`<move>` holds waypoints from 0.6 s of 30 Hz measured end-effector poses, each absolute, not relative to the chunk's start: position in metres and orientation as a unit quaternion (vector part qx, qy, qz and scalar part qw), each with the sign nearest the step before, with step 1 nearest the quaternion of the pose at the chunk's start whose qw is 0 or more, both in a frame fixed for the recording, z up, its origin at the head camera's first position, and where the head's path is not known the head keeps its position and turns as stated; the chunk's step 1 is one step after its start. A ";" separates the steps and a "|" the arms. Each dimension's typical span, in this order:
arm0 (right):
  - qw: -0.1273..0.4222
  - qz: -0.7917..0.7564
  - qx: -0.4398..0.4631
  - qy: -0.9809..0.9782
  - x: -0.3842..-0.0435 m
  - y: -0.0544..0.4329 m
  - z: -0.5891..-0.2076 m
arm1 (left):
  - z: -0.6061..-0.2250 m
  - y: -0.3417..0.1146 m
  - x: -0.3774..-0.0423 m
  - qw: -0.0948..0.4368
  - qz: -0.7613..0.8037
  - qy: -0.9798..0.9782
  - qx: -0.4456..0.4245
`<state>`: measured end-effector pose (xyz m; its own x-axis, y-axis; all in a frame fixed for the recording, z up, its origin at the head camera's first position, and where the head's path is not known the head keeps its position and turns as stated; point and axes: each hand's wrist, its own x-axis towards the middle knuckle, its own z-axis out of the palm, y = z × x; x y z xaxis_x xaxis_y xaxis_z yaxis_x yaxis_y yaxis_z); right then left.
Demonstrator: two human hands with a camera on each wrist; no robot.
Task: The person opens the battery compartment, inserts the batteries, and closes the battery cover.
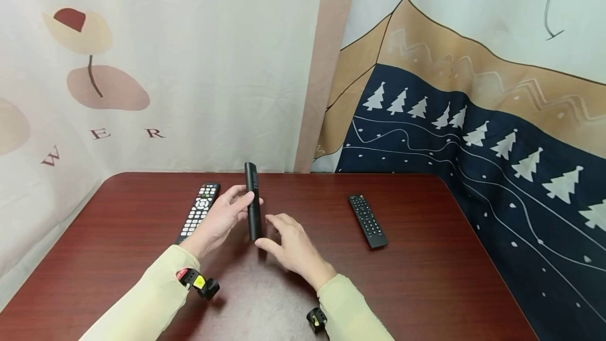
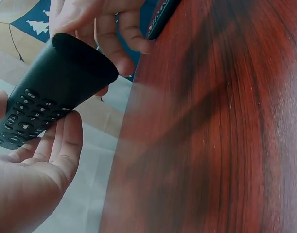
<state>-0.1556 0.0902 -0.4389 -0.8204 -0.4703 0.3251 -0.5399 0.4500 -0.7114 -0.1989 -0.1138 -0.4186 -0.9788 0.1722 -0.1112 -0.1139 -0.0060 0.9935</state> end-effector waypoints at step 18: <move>0.059 0.392 0.275 -0.876 -0.158 0.109 -0.440 | -0.410 -0.139 -0.195 0.072 0.676 0.733 -0.016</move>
<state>-0.1584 0.1088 -0.4398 -0.8418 -0.4351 0.3194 -0.5282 0.5419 -0.6538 -0.1945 -0.1392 -0.4099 -0.9892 0.0728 -0.1274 -0.1211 0.0853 0.9890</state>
